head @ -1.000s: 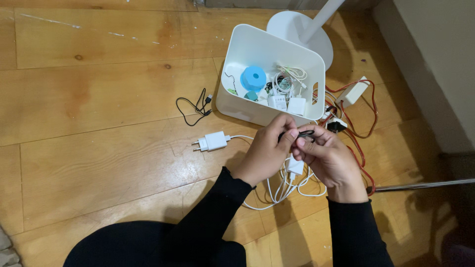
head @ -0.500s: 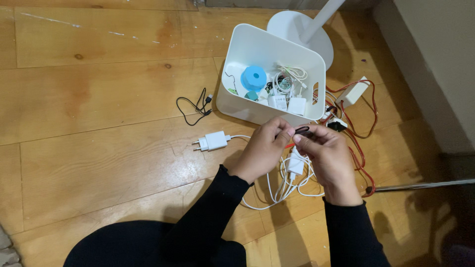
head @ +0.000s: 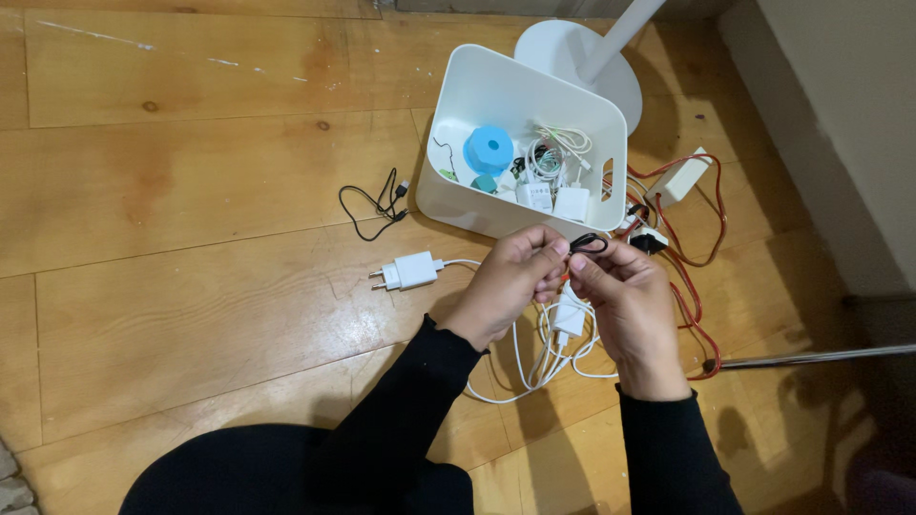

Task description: The person untangles and sorts various white power adapters and cables by hand, pulling them apart and placing them into a white container.

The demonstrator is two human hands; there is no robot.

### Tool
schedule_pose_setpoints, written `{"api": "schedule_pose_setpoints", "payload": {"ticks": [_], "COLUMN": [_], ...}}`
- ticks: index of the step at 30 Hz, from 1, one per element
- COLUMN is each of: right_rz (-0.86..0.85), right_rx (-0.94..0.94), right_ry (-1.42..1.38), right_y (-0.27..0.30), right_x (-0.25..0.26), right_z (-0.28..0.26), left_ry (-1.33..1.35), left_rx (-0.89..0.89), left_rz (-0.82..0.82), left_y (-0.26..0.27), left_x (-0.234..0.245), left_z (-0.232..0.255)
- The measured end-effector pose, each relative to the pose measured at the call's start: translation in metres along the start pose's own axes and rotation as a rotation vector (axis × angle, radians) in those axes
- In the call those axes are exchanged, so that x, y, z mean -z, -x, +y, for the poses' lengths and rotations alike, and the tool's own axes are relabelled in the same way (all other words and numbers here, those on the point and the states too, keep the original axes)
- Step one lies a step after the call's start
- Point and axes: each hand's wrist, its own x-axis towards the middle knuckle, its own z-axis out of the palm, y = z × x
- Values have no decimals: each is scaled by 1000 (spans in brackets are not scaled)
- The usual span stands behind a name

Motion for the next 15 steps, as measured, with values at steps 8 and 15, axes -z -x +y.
{"api": "schedule_pose_setpoints", "payload": {"ticks": [8,15], "right_rz": [-67,-25], "right_rx": [-20,21], "right_ry": [355,364], "right_y": [-7,-4], "right_x": [3,-10], "right_z": [-10,4], "left_ry": [-764,-789], "left_rx": [-319,-311], "left_rz": [156,260], "left_y": [8,18], "left_x": [-10,-28], "left_z": [7,17]}}
